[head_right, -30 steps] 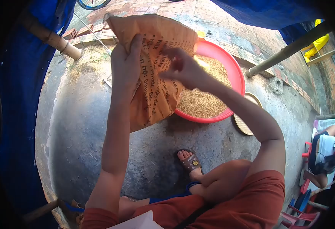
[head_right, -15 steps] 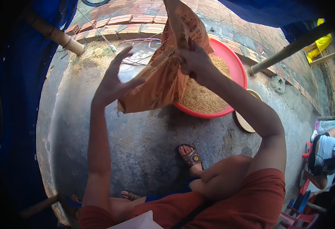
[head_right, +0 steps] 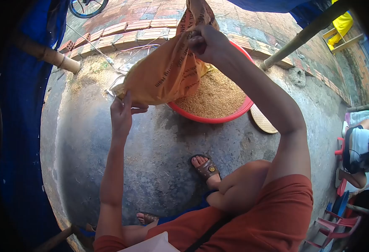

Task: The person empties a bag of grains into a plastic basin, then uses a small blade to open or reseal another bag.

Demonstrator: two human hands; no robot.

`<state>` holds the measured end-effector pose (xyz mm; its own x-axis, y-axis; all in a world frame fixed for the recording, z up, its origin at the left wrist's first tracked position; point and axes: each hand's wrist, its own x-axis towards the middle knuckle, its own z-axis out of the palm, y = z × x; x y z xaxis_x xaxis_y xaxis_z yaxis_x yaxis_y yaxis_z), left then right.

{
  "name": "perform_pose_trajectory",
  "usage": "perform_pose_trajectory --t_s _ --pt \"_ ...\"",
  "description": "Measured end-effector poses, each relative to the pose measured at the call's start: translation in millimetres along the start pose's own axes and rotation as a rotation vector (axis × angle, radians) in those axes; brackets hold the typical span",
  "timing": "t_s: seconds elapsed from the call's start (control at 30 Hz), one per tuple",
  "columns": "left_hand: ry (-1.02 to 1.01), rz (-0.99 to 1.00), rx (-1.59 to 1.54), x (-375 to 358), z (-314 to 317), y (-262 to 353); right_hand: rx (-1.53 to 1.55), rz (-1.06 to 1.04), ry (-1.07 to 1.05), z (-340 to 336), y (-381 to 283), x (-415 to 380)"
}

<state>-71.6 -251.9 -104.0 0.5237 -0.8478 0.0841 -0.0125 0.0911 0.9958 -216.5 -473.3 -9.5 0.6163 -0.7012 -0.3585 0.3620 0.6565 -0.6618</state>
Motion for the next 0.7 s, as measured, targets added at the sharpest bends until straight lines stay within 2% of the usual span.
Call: perform_pose_trajectory --t_s 0.23,0.3,0.37,0.43,0.5,0.57,0.63,0.7 --pt "0.075 0.217 -0.052 46.8 19.3 63.1 0.058 -0.098 -0.089 9.3 -52.2 -11.7" --pt "0.079 0.278 0.047 61.7 24.1 85.7 0.068 -0.127 -0.069 5.2 -73.3 -3.1" --pt "0.017 0.243 -0.008 84.5 29.3 101.3 0.027 -0.205 0.041 3.9 -99.6 -0.2" --pt "-0.047 0.297 0.005 105.4 36.4 114.3 0.036 -0.189 0.040 9.7 -114.7 -18.4" --pt "-0.051 0.359 0.010 114.0 52.5 133.0 0.015 -0.317 0.118 11.2 -126.2 -37.3" --pt "-0.065 0.410 0.044 122.5 61.8 148.7 -0.086 -0.382 0.143 9.8 -135.5 -47.8" --pt "-0.169 0.461 0.007 139.2 66.4 158.2 -0.295 -0.548 0.105 6.5 -138.7 -57.4" --pt "-0.185 0.538 -0.065 132.0 84.8 162.7 -0.395 -0.579 0.108 6.9 -128.6 -69.2"
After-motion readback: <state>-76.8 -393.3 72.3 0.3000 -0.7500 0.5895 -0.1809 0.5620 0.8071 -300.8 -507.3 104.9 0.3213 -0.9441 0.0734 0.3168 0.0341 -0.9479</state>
